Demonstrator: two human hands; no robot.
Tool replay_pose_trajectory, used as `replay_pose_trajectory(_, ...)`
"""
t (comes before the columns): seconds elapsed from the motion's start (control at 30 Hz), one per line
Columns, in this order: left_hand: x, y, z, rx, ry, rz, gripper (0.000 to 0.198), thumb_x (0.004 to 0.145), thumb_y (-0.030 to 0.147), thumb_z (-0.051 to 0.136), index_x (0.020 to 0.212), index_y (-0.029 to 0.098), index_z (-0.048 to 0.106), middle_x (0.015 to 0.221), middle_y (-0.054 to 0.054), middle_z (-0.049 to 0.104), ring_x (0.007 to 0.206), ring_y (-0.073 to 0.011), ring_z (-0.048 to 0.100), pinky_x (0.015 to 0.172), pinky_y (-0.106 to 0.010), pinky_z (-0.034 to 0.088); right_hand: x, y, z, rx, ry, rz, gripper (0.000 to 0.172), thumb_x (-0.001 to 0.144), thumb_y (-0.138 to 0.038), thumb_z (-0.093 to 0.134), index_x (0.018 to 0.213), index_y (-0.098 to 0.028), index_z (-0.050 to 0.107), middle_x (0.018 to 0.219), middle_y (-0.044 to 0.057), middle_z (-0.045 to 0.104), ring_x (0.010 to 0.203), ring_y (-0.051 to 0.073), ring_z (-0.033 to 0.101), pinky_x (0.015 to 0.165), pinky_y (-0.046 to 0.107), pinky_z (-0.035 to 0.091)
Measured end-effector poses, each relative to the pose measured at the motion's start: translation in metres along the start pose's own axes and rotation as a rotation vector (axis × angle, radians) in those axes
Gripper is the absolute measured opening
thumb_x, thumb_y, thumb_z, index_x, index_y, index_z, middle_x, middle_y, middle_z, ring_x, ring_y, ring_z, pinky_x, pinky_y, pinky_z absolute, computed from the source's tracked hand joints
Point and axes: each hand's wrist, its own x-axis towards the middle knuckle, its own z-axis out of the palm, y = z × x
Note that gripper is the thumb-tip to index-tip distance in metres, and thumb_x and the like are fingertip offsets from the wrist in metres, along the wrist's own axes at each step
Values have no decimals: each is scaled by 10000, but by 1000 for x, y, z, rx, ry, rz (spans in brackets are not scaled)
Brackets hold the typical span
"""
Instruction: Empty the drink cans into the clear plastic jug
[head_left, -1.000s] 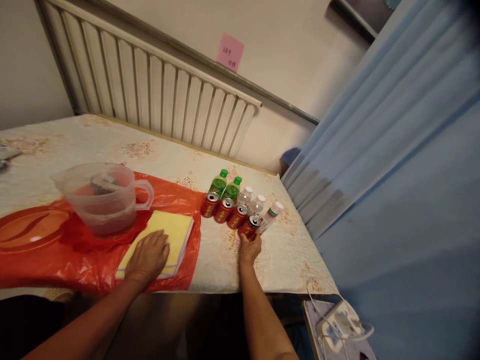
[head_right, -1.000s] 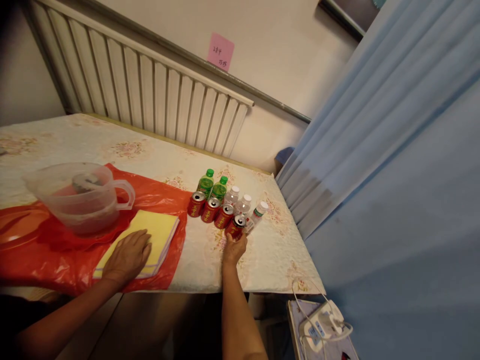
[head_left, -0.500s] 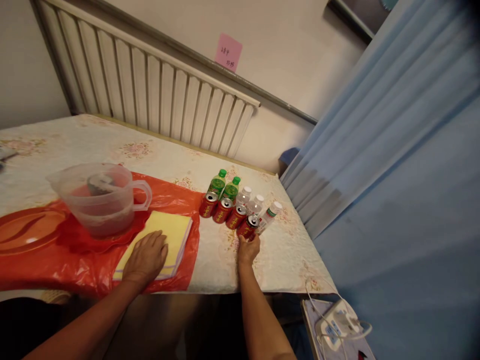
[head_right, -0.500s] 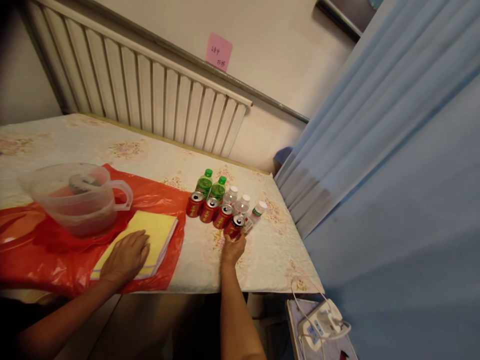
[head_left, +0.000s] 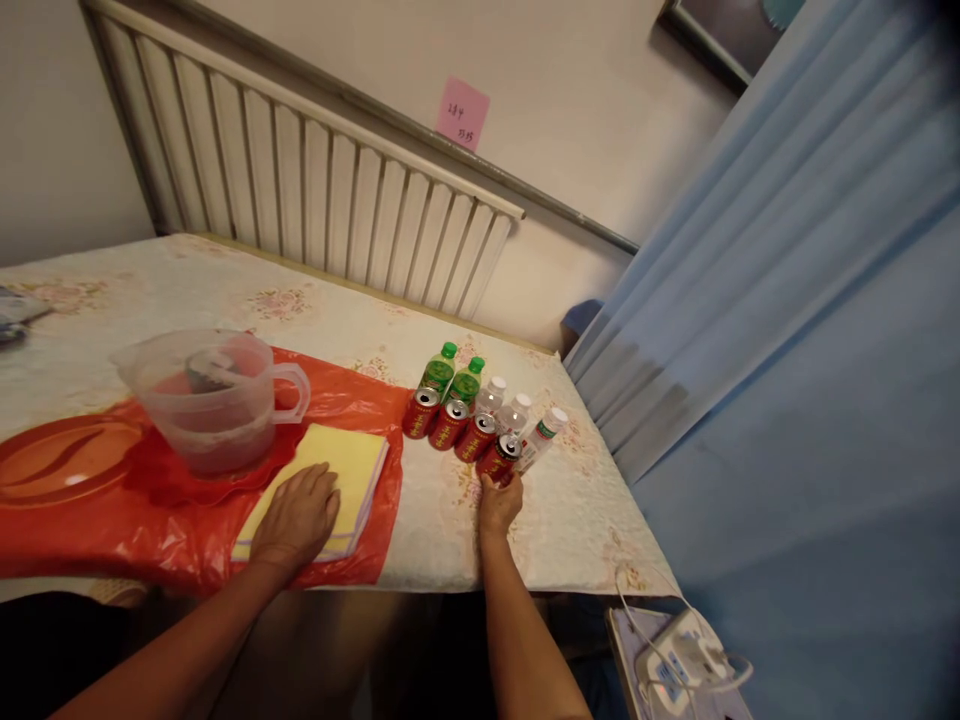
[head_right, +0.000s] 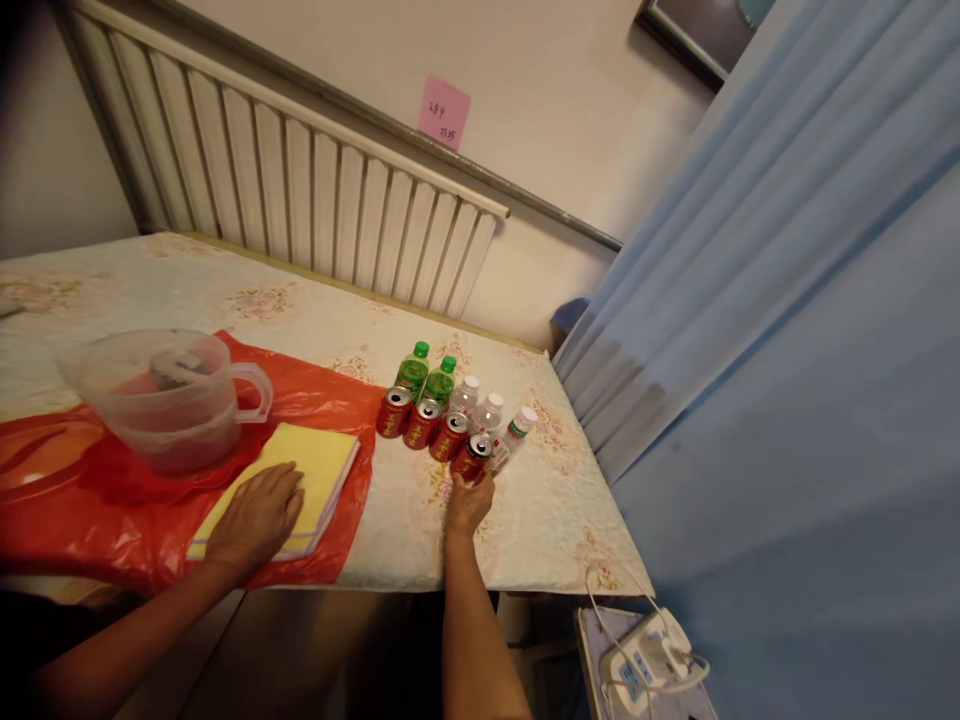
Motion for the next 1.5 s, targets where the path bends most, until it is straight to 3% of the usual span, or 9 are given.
replay_pose_trajectory(0.83, -1, -4, 6, 28, 9, 22, 371, 938, 298, 413, 1135, 128, 677, 1296, -193, 656, 1229, -339, 574, 1036, -495, 444, -9, 4, -1, 23, 11, 16, 409, 712, -384, 684, 1035, -142, 617, 944, 131, 683, 855, 274, 645, 764, 343, 485)
replay_pose_trajectory(1.07, 0, -3, 4, 18, 7, 13, 369, 932, 288, 415, 1126, 128, 684, 1299, -194, 658, 1226, -346, 575, 1029, -504, 450, -30, -4, -19, 4, -16, -42, 140, 788, -341, 591, 843, -217, 556, 772, 29, 588, 721, 218, 553, 741, 319, 446)
replay_pose_trajectory(1.23, 0, -4, 5, 20, 12, 9, 354, 923, 290, 431, 1119, 140, 685, 1284, -185, 668, 1213, -326, 590, 1044, -479, 447, -52, -12, -23, 20, -73, -95, 155, 837, -335, 557, 914, -205, 591, 795, 40, 629, 726, 217, 580, 727, 306, 444)
replay_pose_trajectory(1.5, -1, -6, 6, -2, 31, 15, 333, 916, 288, 436, 1107, 168, 682, 1269, -173, 677, 1213, -312, 595, 1034, -465, 457, -76, -24, -24, 27, -165, -195, 127, 853, -286, 502, 841, -216, 607, 785, 55, 663, 723, 225, 606, 722, 312, 449)
